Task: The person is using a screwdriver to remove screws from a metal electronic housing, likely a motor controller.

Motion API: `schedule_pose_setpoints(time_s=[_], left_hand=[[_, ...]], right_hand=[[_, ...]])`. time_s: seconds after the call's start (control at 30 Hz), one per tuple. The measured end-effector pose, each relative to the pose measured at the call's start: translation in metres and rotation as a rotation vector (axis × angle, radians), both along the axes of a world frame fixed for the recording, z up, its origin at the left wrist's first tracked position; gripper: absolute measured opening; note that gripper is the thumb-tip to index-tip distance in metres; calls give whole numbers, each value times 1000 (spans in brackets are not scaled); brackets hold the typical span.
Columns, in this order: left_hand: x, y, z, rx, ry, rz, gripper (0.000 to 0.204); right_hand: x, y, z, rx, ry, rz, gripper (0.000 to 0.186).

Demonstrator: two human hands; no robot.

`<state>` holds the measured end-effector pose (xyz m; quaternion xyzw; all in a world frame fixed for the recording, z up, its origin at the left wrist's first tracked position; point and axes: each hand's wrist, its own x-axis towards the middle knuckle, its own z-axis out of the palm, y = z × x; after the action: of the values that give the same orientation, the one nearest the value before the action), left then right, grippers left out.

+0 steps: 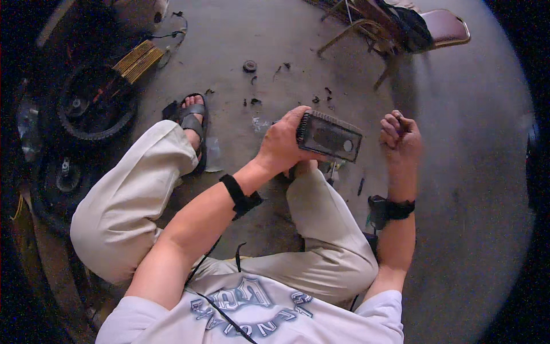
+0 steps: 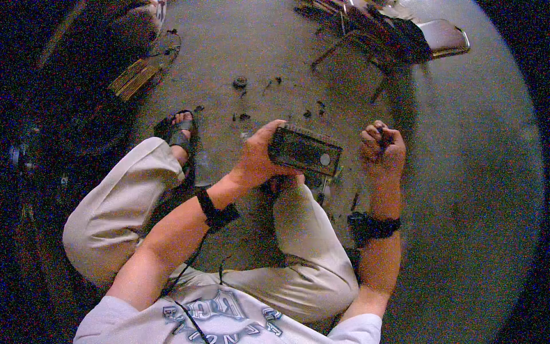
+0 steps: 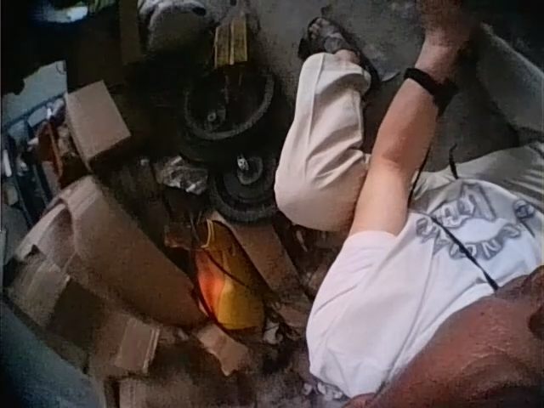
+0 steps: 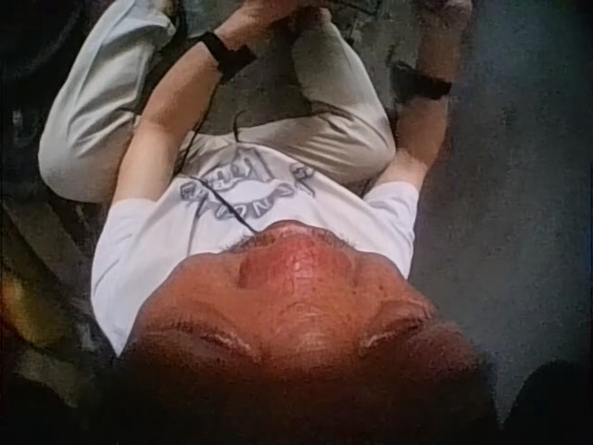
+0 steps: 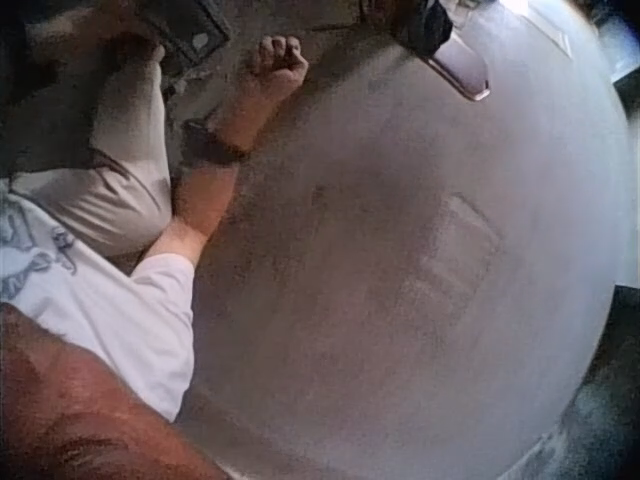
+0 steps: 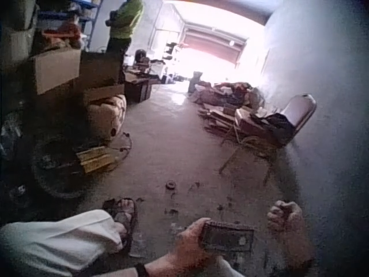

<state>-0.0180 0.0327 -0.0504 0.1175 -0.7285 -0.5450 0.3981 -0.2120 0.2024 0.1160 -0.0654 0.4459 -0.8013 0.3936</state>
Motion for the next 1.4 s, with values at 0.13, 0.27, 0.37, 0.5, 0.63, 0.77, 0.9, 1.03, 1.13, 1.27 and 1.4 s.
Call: schedule_pose_setpoints(time_s=[0.13, 0.27, 0.37, 0.5, 0.63, 0.77, 0.9, 1.03, 1.13, 1.27, 1.4], left_hand=[[0, 4, 2, 17, -55, -22, 102], [2, 3, 2, -32, -45, -4, 104], [3, 3, 1, -64, -30, 25, 103], [4, 2, 1, 22, -30, -40, 102], [5, 2, 2, -21, -69, -15, 103], [7, 1, 4, -55, -69, -13, 105], [9, 1, 8, -37, -111, -40, 106], [9, 3, 10, -8, -48, -13, 99], [10, 2, 10, -13, -48, -15, 99], [9, 0, 7, -74, -48, 17, 99], [9, -1, 5, 4, -88, -27, 102]], right_hand=[[6, 16, -13, 84, 168, 55, 10], [18, 21, -29, 737, 875, -3, 19], [25, 23, -31, 848, 1236, 0, 24], [28, 27, -29, 939, 1185, 26, 25], [30, 22, -40, 790, 912, 64, 26], [31, 19, -47, 729, 683, 88, 25], [30, 20, -43, 722, 741, 86, 23], [29, 20, -42, 743, 850, 131, 23], [27, 19, -44, 752, 888, 134, 23], [24, 17, -48, 742, 845, 151, 25], [24, 16, -51, 691, 791, 142, 27]])
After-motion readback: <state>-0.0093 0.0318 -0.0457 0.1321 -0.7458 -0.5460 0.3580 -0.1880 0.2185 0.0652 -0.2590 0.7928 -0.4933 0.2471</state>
